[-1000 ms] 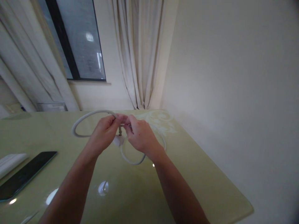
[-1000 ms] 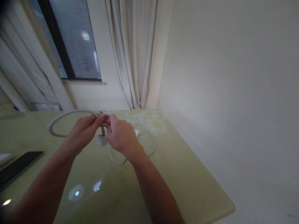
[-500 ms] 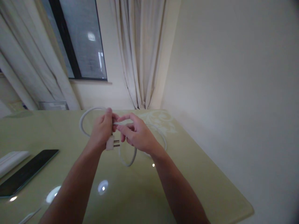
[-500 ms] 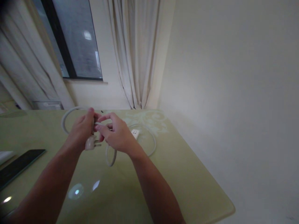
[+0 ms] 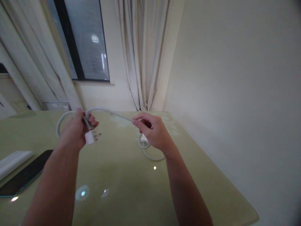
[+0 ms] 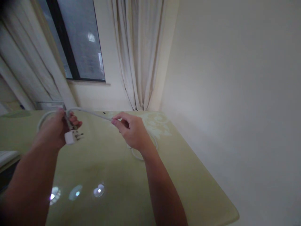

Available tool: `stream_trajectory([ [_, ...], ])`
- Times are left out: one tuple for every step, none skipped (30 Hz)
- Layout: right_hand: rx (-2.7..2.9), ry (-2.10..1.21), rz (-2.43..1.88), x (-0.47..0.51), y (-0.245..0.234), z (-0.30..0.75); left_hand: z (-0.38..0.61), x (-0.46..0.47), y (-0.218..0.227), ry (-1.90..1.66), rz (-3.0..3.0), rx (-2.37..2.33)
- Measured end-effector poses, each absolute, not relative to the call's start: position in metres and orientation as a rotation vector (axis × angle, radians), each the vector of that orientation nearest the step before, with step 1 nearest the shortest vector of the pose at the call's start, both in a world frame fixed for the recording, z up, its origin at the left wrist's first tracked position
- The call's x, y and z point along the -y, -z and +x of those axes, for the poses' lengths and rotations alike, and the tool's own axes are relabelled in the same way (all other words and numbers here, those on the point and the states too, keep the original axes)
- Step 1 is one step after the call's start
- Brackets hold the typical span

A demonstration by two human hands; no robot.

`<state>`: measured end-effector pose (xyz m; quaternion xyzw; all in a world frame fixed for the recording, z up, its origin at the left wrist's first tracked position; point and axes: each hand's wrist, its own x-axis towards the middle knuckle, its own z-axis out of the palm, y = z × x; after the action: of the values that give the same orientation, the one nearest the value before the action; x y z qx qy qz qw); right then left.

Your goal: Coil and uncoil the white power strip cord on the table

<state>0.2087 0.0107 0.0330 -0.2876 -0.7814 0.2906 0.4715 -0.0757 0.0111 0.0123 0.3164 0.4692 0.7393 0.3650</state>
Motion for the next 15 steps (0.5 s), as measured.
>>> stream_trajectory([
  [1.931, -0.614, -0.734, -0.007, -0.036, 0.21, -0.068, -0.011, -0.009, -1.813, 0.893, -1.312],
  [1.951, -0.514, -0.76, -0.004, -0.038, 0.212, -0.06, -0.012, -0.006, -1.709, 0.998, -1.425],
  [1.971, -0.418, -0.782, -0.001, -0.04, 0.213, -0.054, -0.013, -0.003, -1.613, 1.098, -1.52],
  [1.985, -0.334, -0.799, 0.0, -0.042, 0.214, -0.049, -0.014, 0.0, -1.536, 1.196, -1.577],
  [1.995, -0.27, -0.81, 0.002, -0.043, 0.215, -0.045, -0.017, 0.003, -1.493, 1.262, -1.603],
  [2.007, -0.228, -0.82, 0.003, -0.044, 0.216, -0.041, -0.019, 0.005, -1.492, 1.293, -1.599],
  [2.024, -0.202, -0.833, 0.003, -0.045, 0.216, -0.038, -0.022, 0.007, -1.53, 1.298, -1.562],
  [2.05, -0.186, -0.854, 0.004, -0.045, 0.216, -0.035, -0.024, 0.009, -1.6, 1.285, -1.492],
  [2.084, -0.173, -0.885, 0.005, -0.046, 0.215, -0.032, -0.026, 0.01, -1.688, 1.26, -1.391],
  [2.123, -0.159, -0.924, 0.006, -0.046, 0.214, -0.029, -0.028, 0.011, -1.772, 1.229, -1.276],
  [2.161, -0.141, -0.963, 0.007, -0.046, 0.212, -0.026, -0.029, 0.011, -1.837, 1.198, -1.169],
  [2.194, -0.125, -0.996, 0.008, -0.047, 0.21, -0.023, -0.029, 0.011, -1.872, 1.173, -1.084],
  [2.22, -0.114, -1.013, 0.009, -0.047, 0.208, -0.02, -0.028, 0.01, -1.878, 1.15, -1.035],
  [2.237, -0.111, -1.014, 0.009, -0.047, 0.206, -0.017, -0.027, 0.009, -1.857, 1.134, -1.016],
  [2.25, -0.114, -1.003, 0.01, -0.047, 0.204, -0.014, -0.025, 0.008, -1.816, 1.132, -1.02],
])
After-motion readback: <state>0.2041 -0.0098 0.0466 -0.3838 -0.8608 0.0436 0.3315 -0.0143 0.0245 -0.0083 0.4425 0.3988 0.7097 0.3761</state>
